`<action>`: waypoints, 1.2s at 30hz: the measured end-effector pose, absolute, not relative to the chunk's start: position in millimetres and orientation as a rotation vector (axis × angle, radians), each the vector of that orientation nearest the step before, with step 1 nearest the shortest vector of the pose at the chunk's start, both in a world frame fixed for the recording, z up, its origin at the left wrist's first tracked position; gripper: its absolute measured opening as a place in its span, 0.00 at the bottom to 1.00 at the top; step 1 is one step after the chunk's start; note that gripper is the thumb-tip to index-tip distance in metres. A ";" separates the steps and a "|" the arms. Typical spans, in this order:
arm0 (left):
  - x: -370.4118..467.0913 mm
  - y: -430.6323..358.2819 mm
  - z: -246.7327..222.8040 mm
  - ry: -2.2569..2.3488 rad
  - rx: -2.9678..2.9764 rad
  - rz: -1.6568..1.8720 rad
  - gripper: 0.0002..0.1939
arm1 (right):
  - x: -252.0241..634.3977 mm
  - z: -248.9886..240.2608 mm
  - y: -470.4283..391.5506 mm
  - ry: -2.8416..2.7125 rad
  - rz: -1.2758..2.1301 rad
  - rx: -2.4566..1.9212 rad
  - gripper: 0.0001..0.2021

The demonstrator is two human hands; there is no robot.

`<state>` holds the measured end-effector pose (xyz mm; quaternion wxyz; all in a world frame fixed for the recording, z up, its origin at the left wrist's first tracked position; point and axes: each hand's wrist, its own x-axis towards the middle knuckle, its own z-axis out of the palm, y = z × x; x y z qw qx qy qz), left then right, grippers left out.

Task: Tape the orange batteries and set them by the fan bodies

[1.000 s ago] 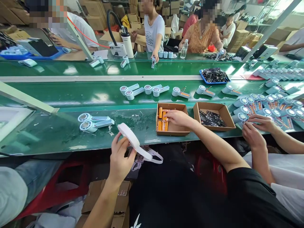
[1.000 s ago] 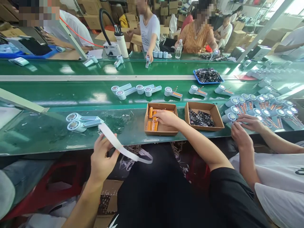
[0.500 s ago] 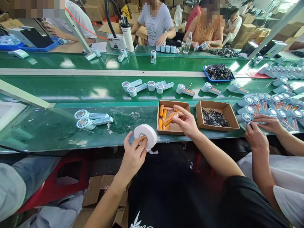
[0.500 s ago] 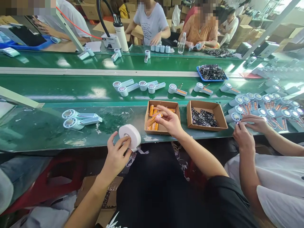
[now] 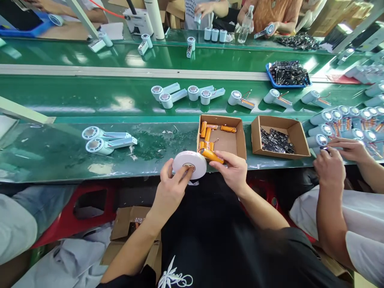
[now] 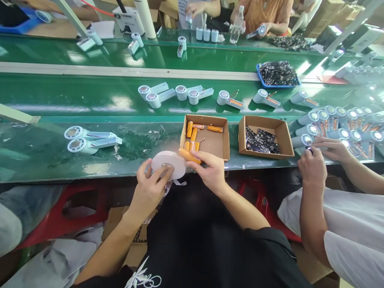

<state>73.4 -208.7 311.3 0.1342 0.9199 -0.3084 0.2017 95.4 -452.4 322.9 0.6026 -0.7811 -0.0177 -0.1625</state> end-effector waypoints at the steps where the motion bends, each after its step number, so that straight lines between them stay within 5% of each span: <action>1: 73.4 -207.9 312.4 -0.904 2.675 0.589 0.31 | 93.2 322.6 -451.0 -0.050 -0.341 -1.825 0.15; 10: 82.7 -197.6 344.7 -1.241 2.721 0.661 0.27 | 108.2 350.0 -486.1 -0.208 0.343 -1.727 0.19; 20: 67.3 -247.1 341.0 -1.066 2.441 0.866 0.24 | 84.8 308.3 -405.9 0.315 -0.259 -0.983 0.26; 27: 86.7 -167.4 298.5 -1.032 2.542 0.475 0.18 | 144.7 360.5 -523.5 0.221 -0.737 -0.874 0.19; 32: 147.5 -90.4 274.3 -0.672 2.641 0.477 0.19 | 128.7 353.4 -571.6 0.134 -0.461 -0.973 0.31; 36: 230.7 -168.3 301.5 -0.701 2.483 0.582 0.15 | 121.7 339.7 -580.6 0.063 -0.347 -1.103 0.29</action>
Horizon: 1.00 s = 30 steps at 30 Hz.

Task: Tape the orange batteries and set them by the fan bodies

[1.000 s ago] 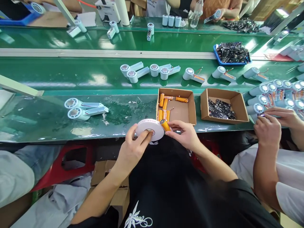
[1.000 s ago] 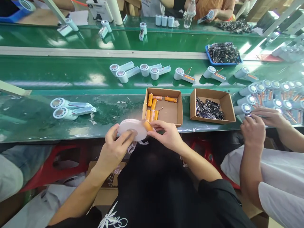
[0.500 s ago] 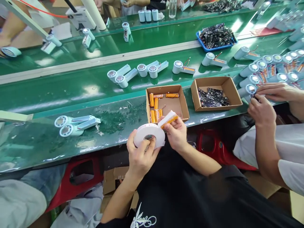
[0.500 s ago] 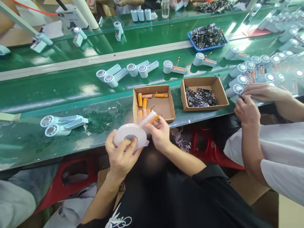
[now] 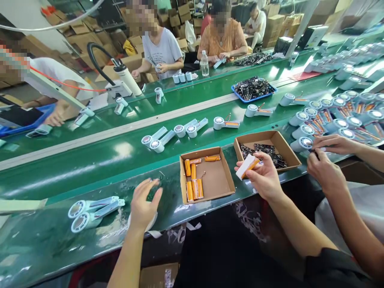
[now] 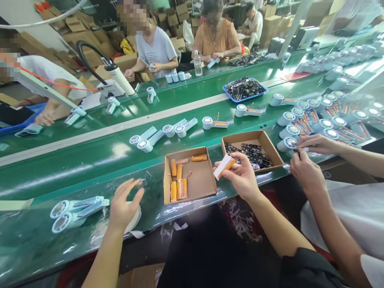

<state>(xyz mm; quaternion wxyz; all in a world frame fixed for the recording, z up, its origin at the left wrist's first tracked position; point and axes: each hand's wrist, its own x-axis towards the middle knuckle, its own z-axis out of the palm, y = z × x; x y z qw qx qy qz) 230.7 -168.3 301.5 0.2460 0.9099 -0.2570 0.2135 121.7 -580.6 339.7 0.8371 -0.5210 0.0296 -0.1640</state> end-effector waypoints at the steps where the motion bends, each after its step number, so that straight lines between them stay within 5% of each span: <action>1: 258.3 -204.7 311.0 -0.769 2.476 0.564 0.15 | 125.3 340.6 -582.6 0.048 -0.358 -1.128 0.28; 9: 432.5 -424.7 347.7 -1.113 2.918 0.255 0.19 | 158.0 373.4 -604.0 -0.193 -0.445 -1.330 0.24; 14: 444.0 -421.0 339.8 -1.302 2.979 -0.022 0.08 | 166.8 388.9 -635.7 -0.219 -0.382 -1.486 0.20; 21: 445.3 -431.2 338.2 -1.366 3.005 -0.218 0.15 | 292.1 366.8 -635.3 -0.155 -0.237 -1.721 0.24; 30: 456.2 -447.7 341.8 -1.146 2.989 -0.315 0.10 | 383.4 316.7 -641.6 -0.231 -0.091 -2.254 0.18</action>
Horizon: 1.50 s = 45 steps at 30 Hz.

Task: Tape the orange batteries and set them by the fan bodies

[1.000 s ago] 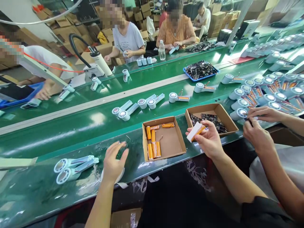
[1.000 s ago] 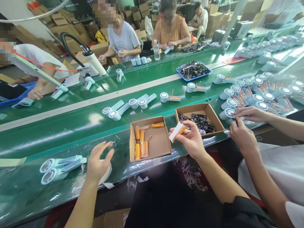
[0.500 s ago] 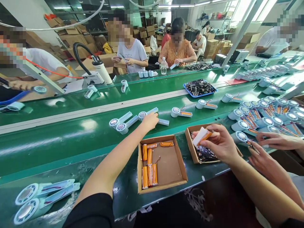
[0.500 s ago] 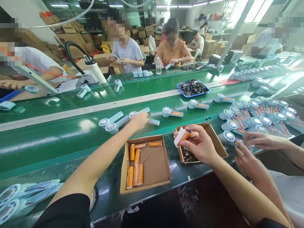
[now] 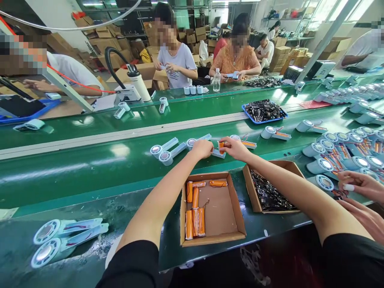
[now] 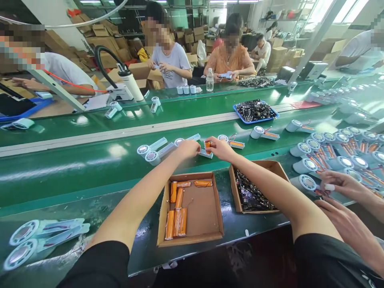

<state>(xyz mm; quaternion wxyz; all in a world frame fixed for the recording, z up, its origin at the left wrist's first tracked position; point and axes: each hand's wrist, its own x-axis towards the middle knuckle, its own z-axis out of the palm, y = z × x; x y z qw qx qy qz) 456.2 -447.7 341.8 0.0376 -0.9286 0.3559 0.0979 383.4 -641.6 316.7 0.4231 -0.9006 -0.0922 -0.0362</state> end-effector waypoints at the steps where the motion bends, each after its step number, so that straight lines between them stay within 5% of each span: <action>1: 457.9 -447.2 341.3 1.092 -2.875 0.304 0.10 | 383.3 316.3 -642.3 -0.238 -0.072 -2.320 0.18; 25: 453.7 -460.0 349.2 1.045 -3.207 0.169 0.19 | 397.3 337.0 -613.8 -0.406 0.423 -3.188 0.23; 28: 463.3 -401.4 358.2 0.981 -3.216 0.018 0.31 | 396.9 347.3 -624.3 -0.418 0.427 -3.195 0.21; 31: 474.3 -335.5 355.1 0.733 -3.119 0.226 0.45 | 394.3 356.8 -636.1 -0.312 0.379 -3.244 0.20; 36: 475.8 -296.6 336.4 0.714 -3.038 0.396 0.31 | 409.9 372.2 -609.6 -0.094 0.172 -3.322 0.24; 41: 447.3 -274.8 346.2 0.714 -3.034 0.342 0.26 | 446.2 365.8 -551.3 -0.477 0.108 -3.044 0.34; 45: 398.8 -196.5 361.0 0.645 -2.996 0.323 0.26 | 441.7 361.4 -521.6 -0.577 0.071 -2.971 0.23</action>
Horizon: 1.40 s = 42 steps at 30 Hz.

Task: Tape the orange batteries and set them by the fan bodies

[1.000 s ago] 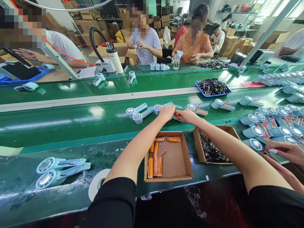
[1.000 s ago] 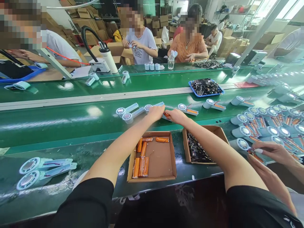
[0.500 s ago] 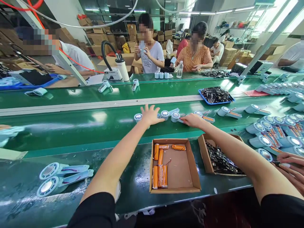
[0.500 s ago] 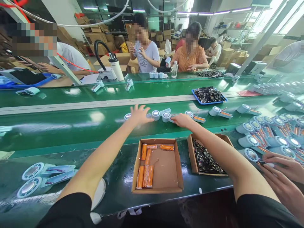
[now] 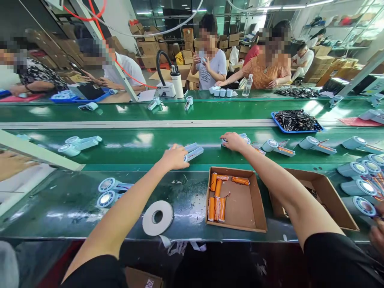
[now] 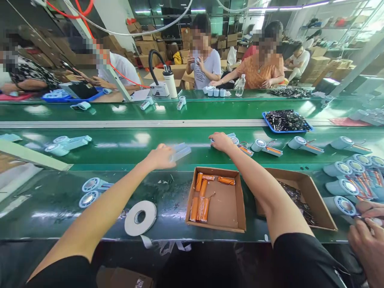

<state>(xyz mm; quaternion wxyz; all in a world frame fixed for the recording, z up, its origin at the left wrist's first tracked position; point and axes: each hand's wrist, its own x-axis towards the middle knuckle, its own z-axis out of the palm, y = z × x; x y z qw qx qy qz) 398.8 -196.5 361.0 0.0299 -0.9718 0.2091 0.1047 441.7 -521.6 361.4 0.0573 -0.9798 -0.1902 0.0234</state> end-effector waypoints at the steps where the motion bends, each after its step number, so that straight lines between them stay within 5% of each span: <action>1: 386.0 -174.0 362.8 0.591 -2.996 0.327 0.25 | 432.2 362.3 -512.4 -0.623 0.035 -2.939 0.22; 5: 341.4 -114.8 360.8 0.316 -3.019 0.350 0.24 | 374.1 366.4 -454.6 -1.046 -0.059 -2.624 0.20; 8: 304.8 -110.2 354.2 0.188 -3.082 -0.001 0.27 | 336.8 364.9 -408.1 -1.355 0.153 -2.476 0.19; 12: 230.1 -103.0 334.7 0.687 -3.178 -0.202 0.26 | 309.2 363.9 -393.6 -1.491 0.230 -2.520 0.20; 15: 169.8 -76.5 311.1 0.963 -3.197 0.084 0.23 | 272.9 368.9 -418.1 -1.319 -0.050 -2.385 0.17; 17: 137.3 -64.7 298.1 0.932 -3.232 -0.049 0.20 | 233.5 372.8 -435.8 -1.121 -0.071 -2.248 0.14; 20: 104.5 -77.4 293.3 0.843 -3.252 -0.498 0.16 | 167.6 373.1 -444.8 -0.818 0.159 -2.043 0.16; 23: 92.8 -116.5 306.0 0.907 -3.225 -0.789 0.18 | 120.8 363.9 -429.8 -0.653 0.494 -1.830 0.32; 25: 96.3 -139.6 317.1 1.026 -3.184 -0.860 0.18 | 105.4 355.1 -415.9 -0.642 0.629 -1.766 0.30; 28: 109.5 -153.0 326.1 1.165 -3.102 -0.928 0.20 | 96.5 345.0 -407.5 -0.628 0.701 -1.848 0.10; 34: 114.5 -144.3 314.3 1.022 -3.225 -1.099 0.22 | 121.2 355.5 -451.1 -0.900 0.608 -2.224 0.11; 37: 108.7 -154.6 308.6 0.999 -3.237 -1.153 0.22 | 169.8 363.9 -484.8 -0.532 0.176 -2.717 0.16; 42: 106.5 -184.3 312.7 1.177 -3.160 -1.120 0.22 | 237.5 357.2 -517.0 -0.206 0.210 -3.065 0.13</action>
